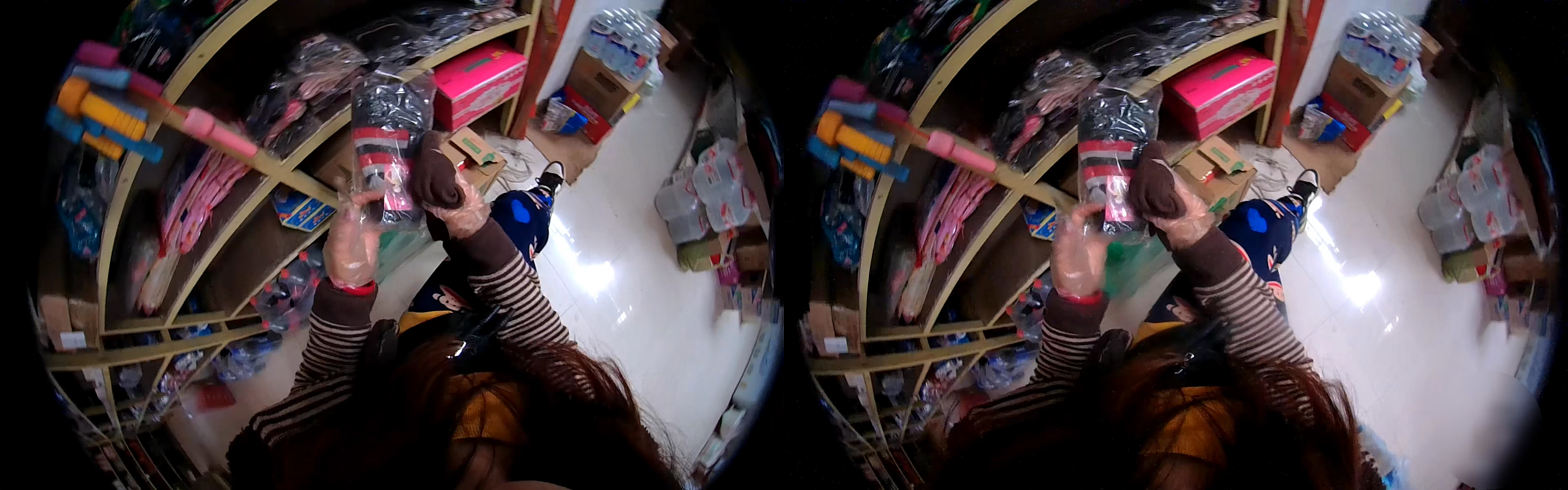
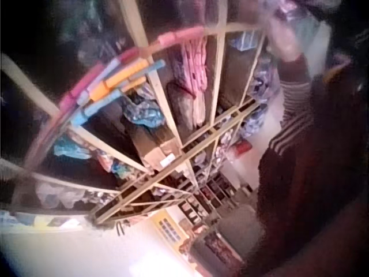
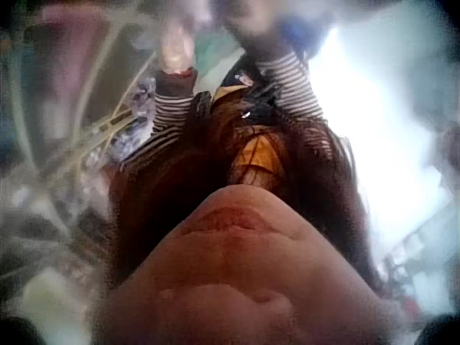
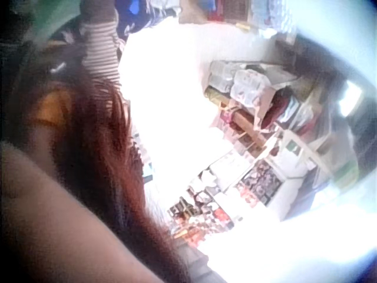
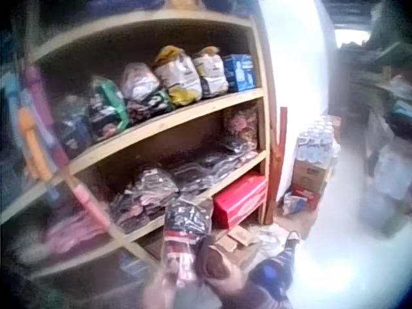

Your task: The person organizes items on a curved wooden shelf in a small shop. They repeatedly pick up packaged goods, including socks and a green box, wipe them with a brown cloth, and place them back on the shelf. The person handles items one at a time, moving them around to tidy the display.

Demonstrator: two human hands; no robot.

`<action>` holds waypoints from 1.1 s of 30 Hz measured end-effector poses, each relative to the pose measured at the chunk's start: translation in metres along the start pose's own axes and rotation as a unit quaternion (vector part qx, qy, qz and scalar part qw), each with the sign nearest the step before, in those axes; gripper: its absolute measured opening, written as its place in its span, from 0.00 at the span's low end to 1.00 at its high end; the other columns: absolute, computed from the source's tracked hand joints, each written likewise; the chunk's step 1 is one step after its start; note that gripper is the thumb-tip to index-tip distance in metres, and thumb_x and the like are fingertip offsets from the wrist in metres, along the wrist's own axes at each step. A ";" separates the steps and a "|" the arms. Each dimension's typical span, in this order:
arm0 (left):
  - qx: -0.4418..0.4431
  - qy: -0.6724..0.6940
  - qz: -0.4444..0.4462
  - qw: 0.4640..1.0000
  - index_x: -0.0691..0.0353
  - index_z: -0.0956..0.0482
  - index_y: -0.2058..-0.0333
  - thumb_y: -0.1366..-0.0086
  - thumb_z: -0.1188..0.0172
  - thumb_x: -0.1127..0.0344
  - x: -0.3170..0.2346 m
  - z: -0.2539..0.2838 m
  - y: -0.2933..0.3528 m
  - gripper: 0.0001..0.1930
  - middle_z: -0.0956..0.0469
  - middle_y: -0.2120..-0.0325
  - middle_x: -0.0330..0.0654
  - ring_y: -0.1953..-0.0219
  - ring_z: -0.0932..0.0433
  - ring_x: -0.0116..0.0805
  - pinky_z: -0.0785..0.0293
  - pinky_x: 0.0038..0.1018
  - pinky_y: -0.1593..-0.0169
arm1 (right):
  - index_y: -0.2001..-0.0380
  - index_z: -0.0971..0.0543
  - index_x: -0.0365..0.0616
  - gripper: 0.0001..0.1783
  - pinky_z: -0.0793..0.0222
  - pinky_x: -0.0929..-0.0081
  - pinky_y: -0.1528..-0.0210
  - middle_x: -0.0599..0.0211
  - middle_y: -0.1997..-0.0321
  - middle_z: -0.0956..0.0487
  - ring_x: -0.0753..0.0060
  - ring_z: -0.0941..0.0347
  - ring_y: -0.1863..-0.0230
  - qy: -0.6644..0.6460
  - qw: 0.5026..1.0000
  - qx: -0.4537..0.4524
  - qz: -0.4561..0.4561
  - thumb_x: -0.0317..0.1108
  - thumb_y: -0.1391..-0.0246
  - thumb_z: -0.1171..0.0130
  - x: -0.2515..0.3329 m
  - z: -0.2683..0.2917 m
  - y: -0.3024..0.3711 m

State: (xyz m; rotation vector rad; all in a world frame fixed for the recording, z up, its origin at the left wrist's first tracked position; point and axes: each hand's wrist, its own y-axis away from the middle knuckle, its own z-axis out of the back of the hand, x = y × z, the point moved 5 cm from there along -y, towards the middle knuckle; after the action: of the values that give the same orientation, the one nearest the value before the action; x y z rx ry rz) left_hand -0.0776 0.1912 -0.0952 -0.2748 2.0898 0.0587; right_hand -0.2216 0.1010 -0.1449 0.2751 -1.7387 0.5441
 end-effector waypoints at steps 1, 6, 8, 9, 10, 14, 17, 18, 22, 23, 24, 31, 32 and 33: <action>-0.035 -0.014 0.008 0.999 0.69 0.39 0.43 0.40 0.51 0.66 -0.005 0.004 0.002 0.26 0.34 0.47 0.48 0.51 0.30 0.35 0.33 0.28 0.47 | 0.40 0.40 0.39 0.37 0.40 0.73 0.39 0.62 0.41 0.33 0.70 0.35 0.42 0.022 0.999 0.021 0.025 0.20 0.55 0.39 0.008 -0.006 0.000; -0.035 0.021 0.004 0.999 0.55 0.58 0.35 0.52 0.41 0.82 -0.009 0.006 -0.003 0.48 0.41 0.42 0.45 0.45 0.34 0.38 0.33 0.32 0.45 | 0.41 0.38 0.38 0.31 0.40 0.73 0.40 0.59 0.42 0.32 0.68 0.35 0.42 0.013 0.991 0.055 0.125 0.22 0.49 0.43 0.018 -0.016 0.002; 0.037 0.095 0.074 0.992 0.55 0.57 0.35 0.52 0.42 0.81 -0.007 0.008 -0.009 0.47 0.41 0.42 0.46 0.43 0.35 0.41 0.32 0.39 0.45 | 0.42 0.37 0.37 0.28 0.39 0.73 0.40 0.58 0.42 0.32 0.67 0.35 0.42 -0.089 0.989 0.084 0.077 0.21 0.48 0.45 0.016 -0.014 0.000; 0.074 0.133 0.111 0.982 0.54 0.57 0.35 0.51 0.42 0.81 -0.005 0.008 -0.008 0.47 0.41 0.42 0.47 0.42 0.36 0.43 0.31 0.42 0.45 | 0.42 0.36 0.37 0.28 0.39 0.74 0.41 0.60 0.44 0.31 0.69 0.33 0.44 -0.038 0.992 0.083 0.087 0.21 0.49 0.45 0.017 -0.012 0.000; 0.083 0.223 0.134 0.962 0.53 0.54 0.36 0.49 0.44 0.80 -0.004 0.012 -0.003 0.44 0.40 0.42 0.46 0.42 0.35 0.45 0.29 0.49 0.48 | 0.43 0.36 0.37 0.28 0.38 0.75 0.42 0.62 0.46 0.29 0.71 0.32 0.46 0.014 0.992 0.081 0.096 0.21 0.49 0.45 0.018 -0.011 -0.001; -0.016 0.163 0.126 0.978 0.52 0.50 0.37 0.47 0.46 0.81 0.009 0.036 0.004 0.40 0.38 0.43 0.45 0.43 0.34 0.40 0.29 0.45 0.47 | 0.45 0.34 0.38 0.25 0.37 0.75 0.43 0.60 0.45 0.29 0.71 0.32 0.45 -0.180 0.981 0.063 0.036 0.24 0.48 0.46 0.029 -0.024 0.001; -0.038 0.054 0.030 0.997 0.52 0.50 0.37 0.45 0.49 0.82 -0.003 0.031 -0.008 0.38 0.38 0.43 0.45 0.44 0.33 0.36 0.30 0.37 0.47 | 0.46 0.34 0.37 0.25 0.37 0.77 0.44 0.64 0.46 0.30 0.75 0.33 0.45 -0.195 0.979 0.059 -0.006 0.25 0.48 0.44 0.039 -0.020 -0.010; -0.076 0.015 -0.008 0.997 0.55 0.46 0.38 0.44 0.52 0.84 -0.009 0.027 -0.009 0.35 0.37 0.44 0.45 0.44 0.33 0.34 0.30 0.30 0.48 | 0.45 0.35 0.38 0.26 0.38 0.78 0.45 0.64 0.45 0.30 0.75 0.34 0.44 -0.367 0.929 0.045 -0.023 0.24 0.49 0.44 0.040 -0.022 -0.011; -0.072 -0.177 -0.108 0.976 0.62 0.39 0.42 0.41 0.44 0.77 -0.024 -0.002 -0.019 0.27 0.32 0.49 0.42 0.48 0.32 0.32 0.32 0.26 0.47 | 0.42 0.36 0.39 0.39 0.47 0.58 0.37 0.47 0.40 0.36 0.48 0.42 0.37 0.178 0.949 -0.012 0.259 0.35 0.61 0.40 0.099 -0.027 0.010; -0.081 -0.155 -0.108 0.979 0.61 0.38 0.43 0.42 0.39 0.71 -0.009 0.013 -0.013 0.28 0.30 0.50 0.41 0.50 0.31 0.31 0.33 0.26 0.47 | 0.44 0.33 0.43 0.38 0.48 0.53 0.37 0.43 0.41 0.36 0.41 0.42 0.39 0.187 0.929 0.005 0.318 0.39 0.62 0.38 0.104 -0.038 0.006; -0.069 -0.304 -0.118 0.943 0.60 0.37 0.43 0.41 0.40 0.69 -0.001 0.016 -0.007 0.27 0.30 0.49 0.42 0.48 0.30 0.33 0.33 0.28 0.45 | 0.44 0.32 0.46 0.37 0.48 0.53 0.37 0.43 0.41 0.37 0.41 0.41 0.39 0.257 0.917 -0.010 0.306 0.40 0.62 0.37 0.099 -0.048 0.005; 0.019 -0.289 -0.016 0.957 0.63 0.35 0.44 0.47 0.39 0.78 -0.004 0.010 0.004 0.30 0.28 0.52 0.41 0.50 0.29 0.35 0.33 0.29 0.46 | 0.46 0.30 0.50 0.36 0.44 0.52 0.39 0.43 0.43 0.35 0.39 0.40 0.42 0.255 0.922 -0.039 0.291 0.38 0.64 0.34 0.090 -0.048 -0.016; 0.030 -0.269 0.002 0.963 0.64 0.33 0.46 0.49 0.37 0.78 -0.005 0.002 0.003 0.29 0.26 0.55 0.41 0.53 0.27 0.32 0.31 0.28 0.48 | 0.43 0.35 0.43 0.38 0.42 0.62 0.39 0.50 0.43 0.33 0.49 0.37 0.41 0.273 0.919 -0.040 0.283 0.28 0.63 0.35 0.092 -0.040 -0.021; 0.038 -0.251 0.019 0.967 0.65 0.31 0.47 0.50 0.36 0.78 -0.007 -0.001 0.003 0.29 0.24 0.57 0.40 0.56 0.26 0.30 0.30 0.26 0.51 | 0.44 0.35 0.42 0.37 0.41 0.64 0.39 0.52 0.43 0.31 0.54 0.35 0.42 0.192 0.949 -0.030 0.250 0.25 0.62 0.37 0.086 -0.030 -0.032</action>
State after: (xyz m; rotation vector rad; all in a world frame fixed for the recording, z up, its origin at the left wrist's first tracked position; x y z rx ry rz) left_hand -0.0758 0.1948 -0.0886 -0.1527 1.5878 0.0631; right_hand -0.2019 0.0979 -0.0507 -0.3127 -1.4327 0.8469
